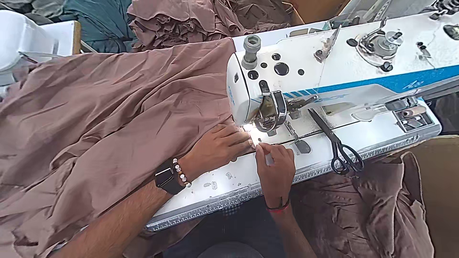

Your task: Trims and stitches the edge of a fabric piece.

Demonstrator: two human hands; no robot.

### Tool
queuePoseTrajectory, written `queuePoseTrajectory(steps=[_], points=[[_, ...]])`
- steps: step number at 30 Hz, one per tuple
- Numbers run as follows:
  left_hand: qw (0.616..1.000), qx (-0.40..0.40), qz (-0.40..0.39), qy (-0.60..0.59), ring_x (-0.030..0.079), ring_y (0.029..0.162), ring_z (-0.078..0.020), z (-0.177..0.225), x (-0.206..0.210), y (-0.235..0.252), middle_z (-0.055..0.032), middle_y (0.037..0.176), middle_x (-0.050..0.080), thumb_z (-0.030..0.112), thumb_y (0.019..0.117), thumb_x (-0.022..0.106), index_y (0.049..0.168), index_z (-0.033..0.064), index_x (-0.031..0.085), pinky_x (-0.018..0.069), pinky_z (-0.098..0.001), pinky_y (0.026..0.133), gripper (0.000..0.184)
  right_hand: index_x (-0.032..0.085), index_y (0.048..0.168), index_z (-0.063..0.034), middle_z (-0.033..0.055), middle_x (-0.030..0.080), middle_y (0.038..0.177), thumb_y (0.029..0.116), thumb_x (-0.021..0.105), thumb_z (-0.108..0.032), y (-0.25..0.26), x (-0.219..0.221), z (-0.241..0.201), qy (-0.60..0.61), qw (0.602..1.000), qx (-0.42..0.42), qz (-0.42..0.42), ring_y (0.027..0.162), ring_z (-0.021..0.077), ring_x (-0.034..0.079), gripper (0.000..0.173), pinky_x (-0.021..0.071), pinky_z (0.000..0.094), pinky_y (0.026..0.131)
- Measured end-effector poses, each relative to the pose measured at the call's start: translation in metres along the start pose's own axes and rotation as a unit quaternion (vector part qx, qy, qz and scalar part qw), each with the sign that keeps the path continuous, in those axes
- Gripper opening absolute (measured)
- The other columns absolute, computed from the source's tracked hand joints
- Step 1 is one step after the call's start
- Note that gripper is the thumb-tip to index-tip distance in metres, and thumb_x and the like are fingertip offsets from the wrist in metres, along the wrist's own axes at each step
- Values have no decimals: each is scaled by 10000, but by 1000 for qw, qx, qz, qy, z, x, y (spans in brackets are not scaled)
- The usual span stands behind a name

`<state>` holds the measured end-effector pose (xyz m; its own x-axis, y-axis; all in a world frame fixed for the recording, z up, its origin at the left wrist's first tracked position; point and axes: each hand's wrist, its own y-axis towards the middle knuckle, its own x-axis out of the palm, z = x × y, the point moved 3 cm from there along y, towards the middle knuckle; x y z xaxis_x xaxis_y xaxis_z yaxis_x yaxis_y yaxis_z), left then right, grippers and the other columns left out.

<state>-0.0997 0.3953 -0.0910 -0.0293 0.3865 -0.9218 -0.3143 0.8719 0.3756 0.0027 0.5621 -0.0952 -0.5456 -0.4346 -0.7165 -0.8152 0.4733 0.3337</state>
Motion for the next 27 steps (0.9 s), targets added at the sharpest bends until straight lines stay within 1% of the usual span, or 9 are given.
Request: queuePoseTrajectory(steps=[6, 8, 11, 16, 19, 21, 23, 25, 27], points=[[999, -32, 22, 29, 600, 1234, -201, 3, 0, -3, 29, 1329, 682, 228, 1050, 494, 1289, 225, 705, 425, -421, 1068, 319, 809, 865, -263, -95, 691, 771, 884, 728, -386, 11, 4, -11, -38, 994, 70, -76, 838, 165, 623, 149, 447, 441, 757], [999, -36, 18, 33, 585, 1250, -208, 4, -1, -4, 33, 1337, 677, 230, 1046, 498, 1295, 223, 699, 414, -421, 1080, 320, 795, 847, -256, -83, 681, 777, 874, 715, -388, 11, 8, -13, -63, 994, 53, -73, 852, 184, 621, 157, 443, 445, 749], [998, -43, 4, 51, 547, 1301, -215, 4, -1, -4, 48, 1351, 664, 237, 1044, 494, 1309, 233, 683, 381, -438, 1107, 326, 772, 850, -233, -63, 669, 803, 886, 679, -352, 3, 14, -15, -88, 995, -31, -24, 850, 188, 600, 155, 413, 412, 726], [999, -34, -17, 22, 544, 1313, -215, 2, -3, -7, 28, 1370, 648, 275, 1054, 479, 1275, 245, 682, 388, -446, 1113, 302, 802, 999, -235, -35, 713, 943, 944, 636, -270, -14, 11, -21, -115, 985, -131, -5, 940, 186, 617, 178, 415, 411, 788], [999, -19, -25, 8, 513, 1353, -220, 1, -6, -10, 17, 1402, 632, 402, 1077, 463, 1278, 287, 701, 365, -458, 1126, 332, 808, 1071, -256, -29, 724, 1055, 929, 613, -224, -22, 0, -17, -73, 988, -128, -50, 1004, 187, 621, 244, 428, 413, 800], [1000, -14, -19, 19, 507, 1368, -220, 2, -7, -12, 20, 1394, 640, 418, 1076, 469, 1267, 284, 714, 356, -463, 1140, 339, 814, 1042, -206, -6, 750, 1044, 916, 616, -172, -20, -8, -12, -12, 994, -104, -43, 956, 185, 662, 238, 492, 408, 779], [999, -47, 3, 7, 517, 1351, -212, 4, -6, -10, 46, 1338, 675, 396, 1057, 516, 1210, 290, 761, 359, -459, 1134, 308, 789, 1067, -153, 14, 749, 998, 921, 618, -185, -11, -10, -7, -1, 995, -95, -36, 880, 179, 673, 227, 525, 391, 747], [990, -128, 24, -59, 540, 1289, -201, 6, -5, -6, 63, 1222, 708, 389, 1017, 569, 1051, 295, 812, 395, -453, 1077, 263, 765, 1112, -147, 12, 730, 997, 934, 651, -260, -2, -4, -5, -8, 993, -101, -63, 858, 182, 648, 240, 499, 401, 735], [970, -205, 20, -130, 529, 1255, -175, 7, -3, -3, 78, 1160, 695, 410, 995, 579, 933, 302, 821, 399, -453, 1024, 272, 776, 1050, -185, -10, 739, 1000, 945, 682, -306, 5, 3, -6, -8, 991, -113, -71, 884, 180, 658, 185, 498, 406, 759]])
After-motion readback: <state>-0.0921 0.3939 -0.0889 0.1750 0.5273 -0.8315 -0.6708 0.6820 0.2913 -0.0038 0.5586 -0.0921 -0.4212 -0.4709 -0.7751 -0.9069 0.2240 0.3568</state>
